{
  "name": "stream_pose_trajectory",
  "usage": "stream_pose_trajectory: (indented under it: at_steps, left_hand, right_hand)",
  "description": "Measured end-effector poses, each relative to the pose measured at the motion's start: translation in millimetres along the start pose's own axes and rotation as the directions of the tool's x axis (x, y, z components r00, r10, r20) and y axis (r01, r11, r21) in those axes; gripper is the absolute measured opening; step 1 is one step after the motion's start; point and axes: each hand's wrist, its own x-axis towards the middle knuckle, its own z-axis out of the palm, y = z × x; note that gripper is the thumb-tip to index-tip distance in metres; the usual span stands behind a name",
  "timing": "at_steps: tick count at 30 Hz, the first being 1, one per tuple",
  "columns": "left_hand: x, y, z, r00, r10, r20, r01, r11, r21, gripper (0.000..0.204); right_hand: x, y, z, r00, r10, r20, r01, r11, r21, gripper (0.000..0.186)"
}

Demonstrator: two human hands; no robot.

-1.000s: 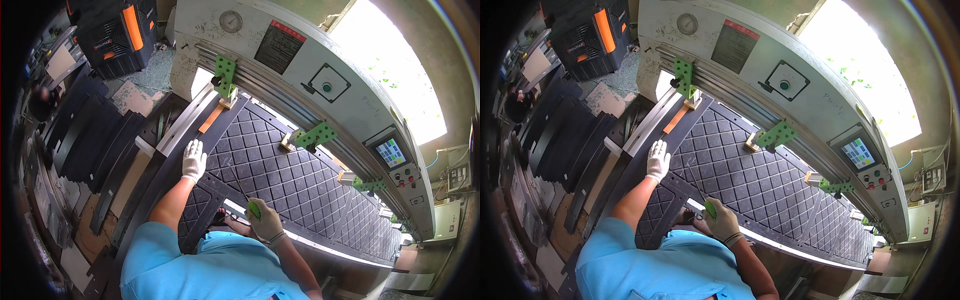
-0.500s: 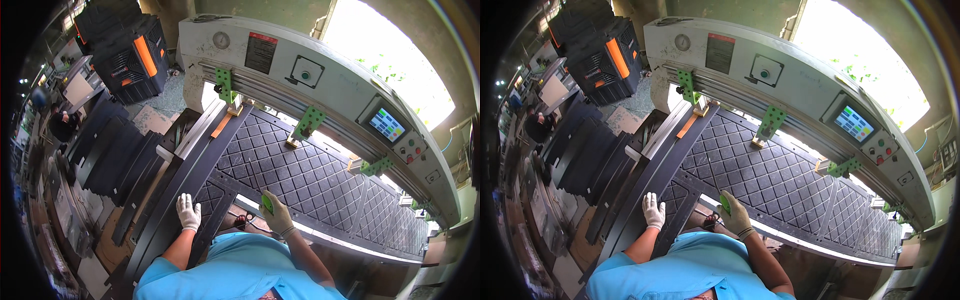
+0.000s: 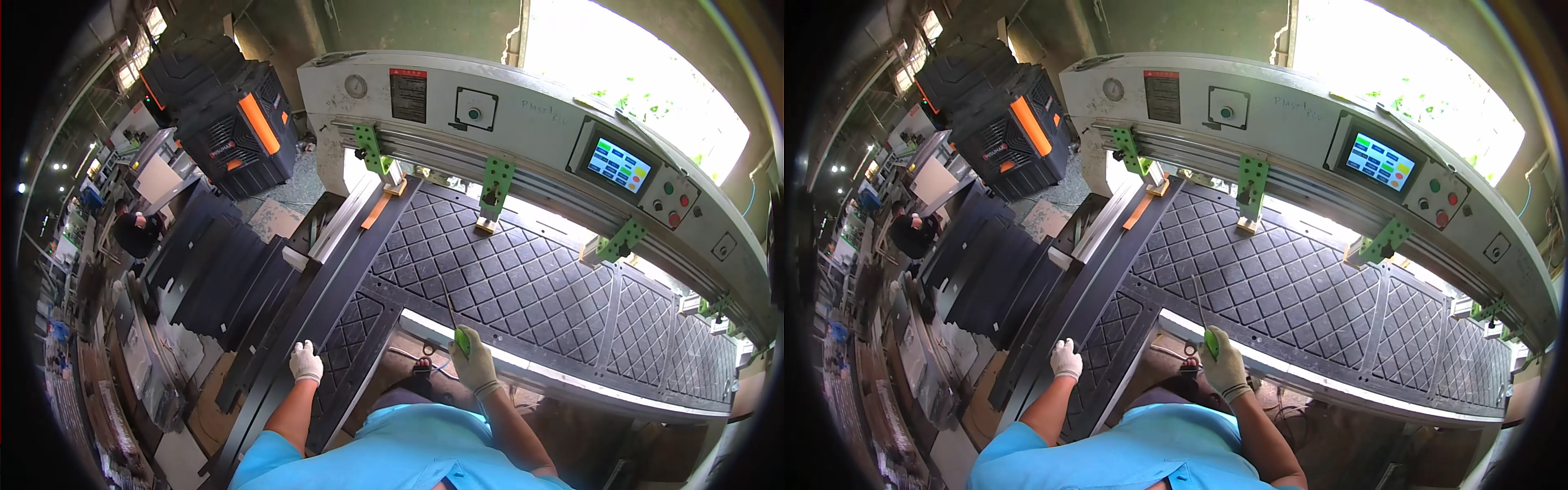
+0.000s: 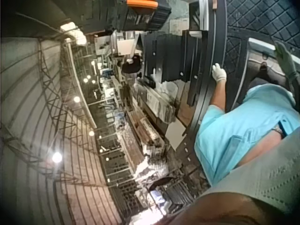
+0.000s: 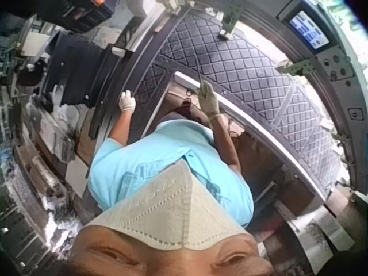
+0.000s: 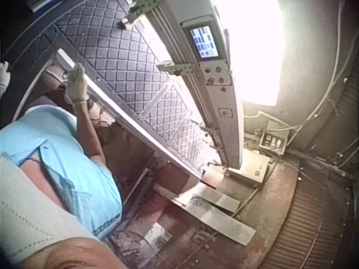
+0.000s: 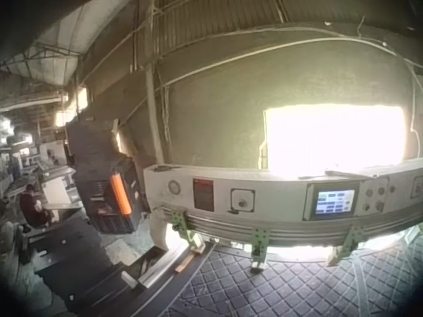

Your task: The person uses a handheld cutting tool to trim the edges of long, dark rectangular panels on a machine table. They repeatedly position the panels, cut along the edges, and move the trimmed pieces to a stack on the floor. The process involves handling the panels one at a time and using a green tool to perform the cuts.

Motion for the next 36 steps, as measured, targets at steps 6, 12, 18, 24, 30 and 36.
stream_pose_trajectory:
  at_steps: [6,12,18,24,30,36]
  left_hand:
    - [16.1,-0.2,3.9,0.998,0.015,0.067,-0.02,0.997,0.073,0.026]
    - [27.5,3.6,2.9,0.996,0.027,0.09,-0.036,0.995,0.097,0.021]
    - [34.7,7.0,-12.2,0.987,0.022,0.161,-0.039,0.994,0.1,0.02]
    - [37.6,2.3,-3.3,0.989,-0.002,0.15,-0.013,0.995,0.096,0.02]
    - [34.2,6.6,-10.3,0.986,0.01,0.164,-0.025,0.996,0.085,0.019]
    - [35.9,7.1,-10.5,0.986,0.021,0.164,-0.035,0.996,0.085,0.019]
  right_hand:
    - [-29.6,10.1,5.9,0.998,-0.03,-0.06,0.029,0.999,-0.027,0.045]
    - [-34.6,10.8,0.1,0.994,-0.064,-0.083,0.061,0.997,-0.043,0.042]
    - [-30.3,16.0,7.2,0.994,-0.091,-0.054,0.091,0.996,-0.005,0.047]
    - [-31.1,13.0,17.2,1.0,-0.012,0.006,0.012,0.999,0.046,0.048]
    - [-35.0,9.6,22.1,0.996,-0.063,-0.07,0.062,0.998,-0.026,0.044]
    - [-38.3,6.8,24.4,0.997,-0.056,-0.062,0.054,0.998,-0.024,0.041]
